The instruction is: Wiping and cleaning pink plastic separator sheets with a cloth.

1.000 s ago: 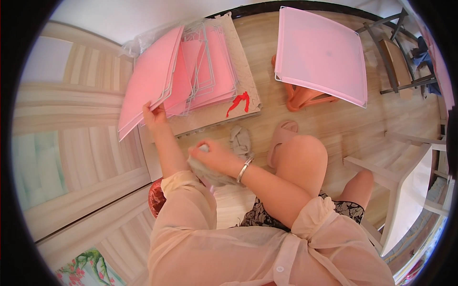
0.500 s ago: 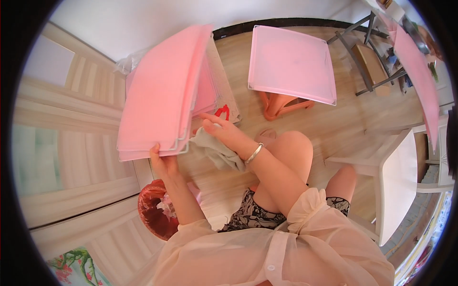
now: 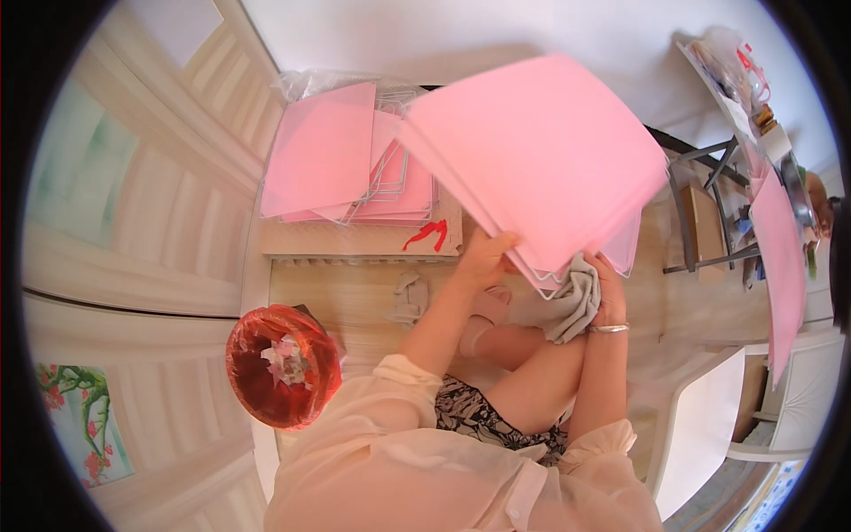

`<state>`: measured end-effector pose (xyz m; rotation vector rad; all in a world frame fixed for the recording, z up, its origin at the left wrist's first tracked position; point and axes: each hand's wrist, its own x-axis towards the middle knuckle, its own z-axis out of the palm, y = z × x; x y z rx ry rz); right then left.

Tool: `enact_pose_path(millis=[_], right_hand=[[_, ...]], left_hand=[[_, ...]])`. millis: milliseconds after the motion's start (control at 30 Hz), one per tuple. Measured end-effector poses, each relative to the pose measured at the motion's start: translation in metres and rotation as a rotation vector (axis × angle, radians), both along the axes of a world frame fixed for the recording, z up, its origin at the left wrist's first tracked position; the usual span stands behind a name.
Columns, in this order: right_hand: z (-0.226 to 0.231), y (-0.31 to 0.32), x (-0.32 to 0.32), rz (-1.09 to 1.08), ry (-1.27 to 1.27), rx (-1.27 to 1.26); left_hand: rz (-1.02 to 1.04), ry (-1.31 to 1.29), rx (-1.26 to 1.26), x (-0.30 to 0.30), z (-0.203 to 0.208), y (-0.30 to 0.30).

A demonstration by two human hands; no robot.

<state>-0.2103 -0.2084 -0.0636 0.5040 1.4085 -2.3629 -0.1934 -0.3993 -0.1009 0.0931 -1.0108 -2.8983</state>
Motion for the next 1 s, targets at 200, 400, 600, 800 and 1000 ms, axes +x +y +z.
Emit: enact_pose_path(millis=[200, 400, 600, 800, 1000], right_hand=[[-0.039, 0.056, -0.013, -0.112, -0.179, 0.006], [-0.047, 0.052, -0.015, -0.093, -0.220, 0.226], [-0.048, 0.046, -0.023, 0.186, -0.225, 0.485], [-0.011, 0.000, -0.009, 0.353, -0.166, 0.539], [0.019, -0.066, 0.015, 0.604, -0.029, 0.229]], left_hand=[[-0.319, -0.130, -0.005, -0.039, -0.023, 0.046], [-0.306, -0.194, -0.004, -0.053, -0.065, 0.053], [-0.341, -0.268, -0.073, -0.064, -0.080, 0.031], [-0.345, -0.399, -0.157, -0.050, -0.084, 0.010], [0.028, -0.470, -0.193, -0.032, -0.108, -0.062]])
